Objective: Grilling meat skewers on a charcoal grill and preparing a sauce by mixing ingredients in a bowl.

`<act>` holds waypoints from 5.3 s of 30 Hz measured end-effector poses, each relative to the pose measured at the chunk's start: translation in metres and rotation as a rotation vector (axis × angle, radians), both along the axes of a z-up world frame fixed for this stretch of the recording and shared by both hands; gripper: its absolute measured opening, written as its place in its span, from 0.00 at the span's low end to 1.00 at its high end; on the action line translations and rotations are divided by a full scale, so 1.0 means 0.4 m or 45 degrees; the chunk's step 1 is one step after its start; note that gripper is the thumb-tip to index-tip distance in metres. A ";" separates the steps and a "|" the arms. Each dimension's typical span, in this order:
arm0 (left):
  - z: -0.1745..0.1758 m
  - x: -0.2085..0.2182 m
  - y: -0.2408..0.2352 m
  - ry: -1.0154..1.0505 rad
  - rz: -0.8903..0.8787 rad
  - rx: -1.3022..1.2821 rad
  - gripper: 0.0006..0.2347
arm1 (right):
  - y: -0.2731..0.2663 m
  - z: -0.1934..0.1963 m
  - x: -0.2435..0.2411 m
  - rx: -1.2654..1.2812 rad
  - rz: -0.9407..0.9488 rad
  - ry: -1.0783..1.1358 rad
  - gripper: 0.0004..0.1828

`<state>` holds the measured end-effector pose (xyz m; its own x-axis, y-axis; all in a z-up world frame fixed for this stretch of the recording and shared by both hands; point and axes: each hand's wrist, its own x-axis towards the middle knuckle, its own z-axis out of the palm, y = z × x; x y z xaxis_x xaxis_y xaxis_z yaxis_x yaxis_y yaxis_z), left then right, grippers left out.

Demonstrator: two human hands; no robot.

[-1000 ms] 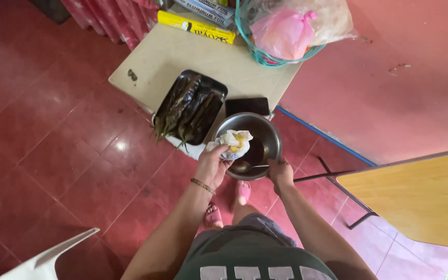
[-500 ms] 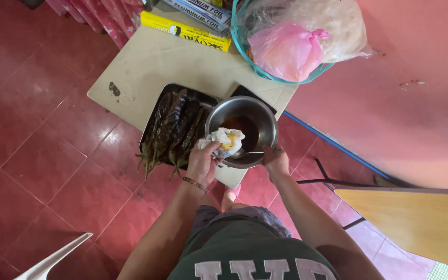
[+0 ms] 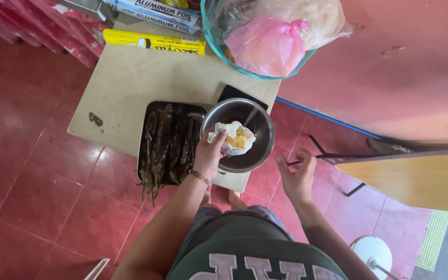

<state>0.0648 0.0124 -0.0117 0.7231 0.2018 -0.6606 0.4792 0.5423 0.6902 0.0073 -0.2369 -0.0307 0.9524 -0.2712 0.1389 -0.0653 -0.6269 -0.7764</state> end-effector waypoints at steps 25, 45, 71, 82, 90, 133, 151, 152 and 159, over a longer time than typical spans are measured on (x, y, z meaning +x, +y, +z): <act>0.012 0.037 0.045 -0.670 -0.228 1.356 0.25 | 0.266 0.087 0.184 1.413 -0.083 0.767 0.19; -0.022 0.113 -0.030 -0.919 -0.956 1.357 0.09 | 0.188 0.108 0.167 1.386 -0.209 0.773 0.20; 0.006 0.103 -0.034 -1.053 -1.192 1.538 0.09 | 0.191 0.102 0.170 1.208 -0.187 0.741 0.17; -0.039 0.119 0.069 -0.872 -1.126 1.705 0.07 | 0.139 0.131 0.154 1.301 -0.204 0.690 0.21; 0.092 0.111 0.059 -0.482 -1.015 1.167 0.26 | 0.127 0.088 0.150 1.549 -0.211 0.615 0.22; 0.033 -0.002 0.215 -0.517 -0.271 0.006 0.36 | 0.232 -0.051 0.376 -1.806 1.286 0.356 0.12; 0.011 0.034 0.121 -0.487 -0.355 0.227 0.35 | 0.148 -0.019 0.154 -1.162 0.960 0.655 0.10; -0.003 0.036 0.117 -0.453 -0.331 0.228 0.33 | 0.154 -0.021 0.150 -1.146 0.950 0.698 0.11; -0.011 0.058 0.076 -0.335 -0.289 0.200 0.27 | 0.209 0.028 0.162 -1.132 1.030 0.879 0.16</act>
